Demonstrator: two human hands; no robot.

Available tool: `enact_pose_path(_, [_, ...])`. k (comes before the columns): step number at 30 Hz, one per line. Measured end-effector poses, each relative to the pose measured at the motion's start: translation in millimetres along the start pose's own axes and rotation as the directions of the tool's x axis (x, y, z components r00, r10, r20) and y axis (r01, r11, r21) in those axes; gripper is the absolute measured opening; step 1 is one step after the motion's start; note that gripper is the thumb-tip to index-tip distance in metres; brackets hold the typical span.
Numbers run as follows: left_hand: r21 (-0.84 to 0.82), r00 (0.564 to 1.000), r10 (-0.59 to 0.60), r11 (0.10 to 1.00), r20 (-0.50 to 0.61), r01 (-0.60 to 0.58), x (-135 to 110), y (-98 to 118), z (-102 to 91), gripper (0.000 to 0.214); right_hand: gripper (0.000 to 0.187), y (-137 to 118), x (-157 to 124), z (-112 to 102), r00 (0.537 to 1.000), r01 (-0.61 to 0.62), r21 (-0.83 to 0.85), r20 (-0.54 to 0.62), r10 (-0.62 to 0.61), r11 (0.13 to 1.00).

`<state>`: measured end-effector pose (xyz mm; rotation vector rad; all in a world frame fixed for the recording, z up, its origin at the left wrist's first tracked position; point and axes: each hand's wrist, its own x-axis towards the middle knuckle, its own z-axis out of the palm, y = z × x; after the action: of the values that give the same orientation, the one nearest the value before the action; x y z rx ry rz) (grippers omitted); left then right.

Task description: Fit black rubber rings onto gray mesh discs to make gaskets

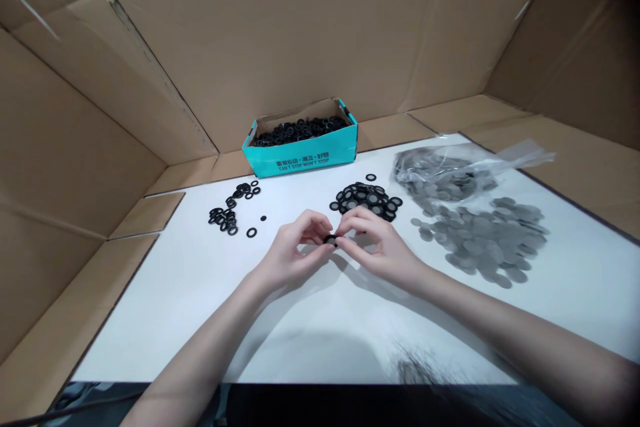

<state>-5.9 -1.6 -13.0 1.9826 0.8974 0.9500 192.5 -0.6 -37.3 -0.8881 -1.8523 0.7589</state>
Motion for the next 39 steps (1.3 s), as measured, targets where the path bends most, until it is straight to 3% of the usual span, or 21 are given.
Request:
enact_pose_path(4, [-0.011, 1.000, 0.013, 1.000, -0.013, -0.013, 0, 2, -0.5, 0.027, 0.013, -1, 2, -1, 0.992, -0.118, 0.117, 0.065, 0.111, 0.986])
enact_pose_path(14, [0.159, 0.953, 0.284, 0.951, -0.107, -0.266, -1, 3, 8.8, 0.035, 0.023, -9, 5, 2, 0.907, -0.416, 0.358, 0.226, 0.355, 0.836])
enact_pose_path(22, [0.311, 0.906, 0.409, 0.879, -0.107, -0.361, -1, 7, 12.2, 0.025, 0.026, -13, 4, 1, 0.878, -0.476, 0.399, 0.271, 0.395, 0.784])
enact_pose_path(27, [0.316, 0.888, 0.438, 0.870, -0.142, -0.379, -1, 6, 16.2, 0.022, 0.023, -10, 4, 3, 0.903, -0.427, 0.374, 0.231, 0.363, 0.823])
enact_pose_path(39, [0.336, 0.899, 0.428, 0.863, -0.089, -0.378, -2, 2, 13.8, 0.027, 0.024, -8, 5, 1, 0.899, -0.436, 0.386, 0.236, 0.370, 0.813])
